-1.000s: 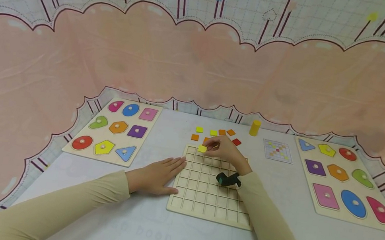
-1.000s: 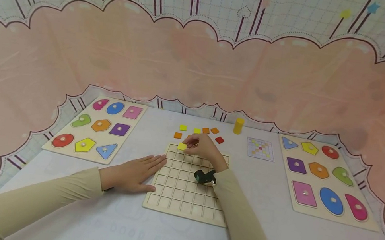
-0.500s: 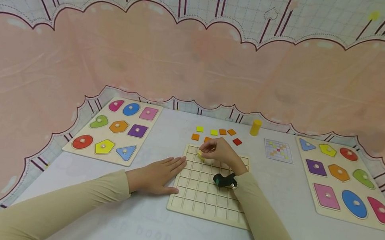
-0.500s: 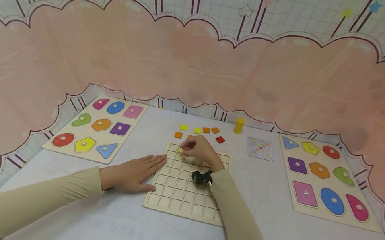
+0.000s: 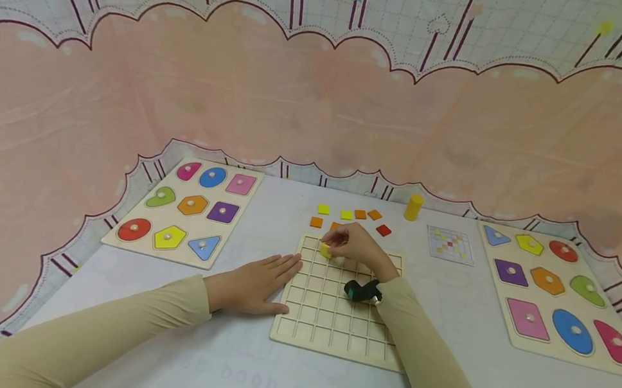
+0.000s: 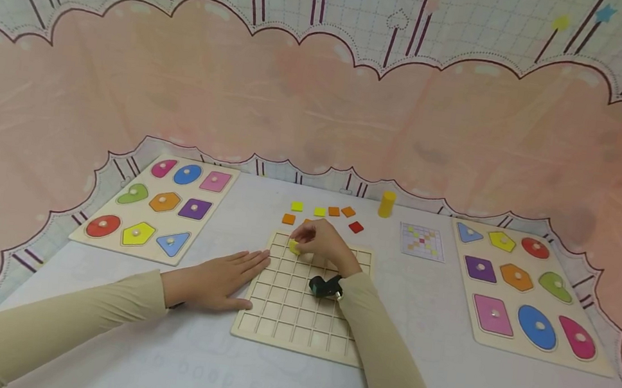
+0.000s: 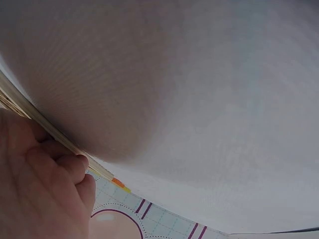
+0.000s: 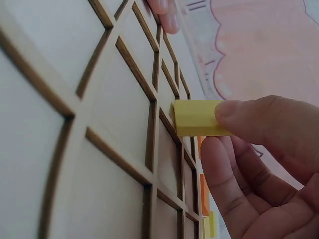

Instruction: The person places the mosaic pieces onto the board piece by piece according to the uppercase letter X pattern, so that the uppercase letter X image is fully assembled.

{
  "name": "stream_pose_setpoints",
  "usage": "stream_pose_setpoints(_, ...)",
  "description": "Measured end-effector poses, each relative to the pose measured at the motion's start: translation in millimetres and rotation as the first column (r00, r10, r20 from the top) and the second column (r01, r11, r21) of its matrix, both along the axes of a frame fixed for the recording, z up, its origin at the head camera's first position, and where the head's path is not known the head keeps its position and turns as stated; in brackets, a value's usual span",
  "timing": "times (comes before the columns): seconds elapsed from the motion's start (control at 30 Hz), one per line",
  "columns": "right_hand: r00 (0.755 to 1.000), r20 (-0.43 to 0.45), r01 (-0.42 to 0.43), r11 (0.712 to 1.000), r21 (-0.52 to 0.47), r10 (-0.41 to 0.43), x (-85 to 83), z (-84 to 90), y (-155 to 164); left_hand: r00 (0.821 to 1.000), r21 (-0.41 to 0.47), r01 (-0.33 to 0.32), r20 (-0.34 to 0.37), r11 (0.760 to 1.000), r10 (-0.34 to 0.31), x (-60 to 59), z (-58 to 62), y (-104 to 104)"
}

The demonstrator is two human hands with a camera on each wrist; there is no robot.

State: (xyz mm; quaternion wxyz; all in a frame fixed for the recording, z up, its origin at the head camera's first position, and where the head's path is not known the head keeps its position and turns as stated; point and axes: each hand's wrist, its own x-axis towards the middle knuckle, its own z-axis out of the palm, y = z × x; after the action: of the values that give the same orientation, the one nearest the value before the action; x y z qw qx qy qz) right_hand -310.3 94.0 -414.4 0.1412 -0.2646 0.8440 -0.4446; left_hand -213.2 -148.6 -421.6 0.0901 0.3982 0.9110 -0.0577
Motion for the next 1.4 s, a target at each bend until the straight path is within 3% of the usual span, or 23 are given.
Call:
stream_pose_setpoints(0.13,1.0,-0.012,-0.001,0.999,0.047,0.001,-0.7,-0.4,2.4,1.0,-0.001,0.0,0.004,1.0,0.0,0.2,0.7,0.2)
stream_pose_setpoints(0.43,0.997,0.063,-0.04,0.993,0.113,0.033,-0.7,1.8,4.6,1.0,-0.001,-0.006,0.009,1.0,0.006,0.2,2.8,1.5)
stream_pose_setpoints(0.67,0.997,0.03,-0.079,0.992,0.101,0.076,-0.9,1.2,-0.7,1.0,-0.011,-0.018,0.017,1.0,0.019,0.3,3.2,0.7)
stream_pose_setpoints(1.4,0.997,0.039,-0.069,0.992,0.108,0.065,1.6,3.7,-1.6,1.0,0.002,-0.018,0.025,1.0,0.018,-0.2,2.5,0.9)
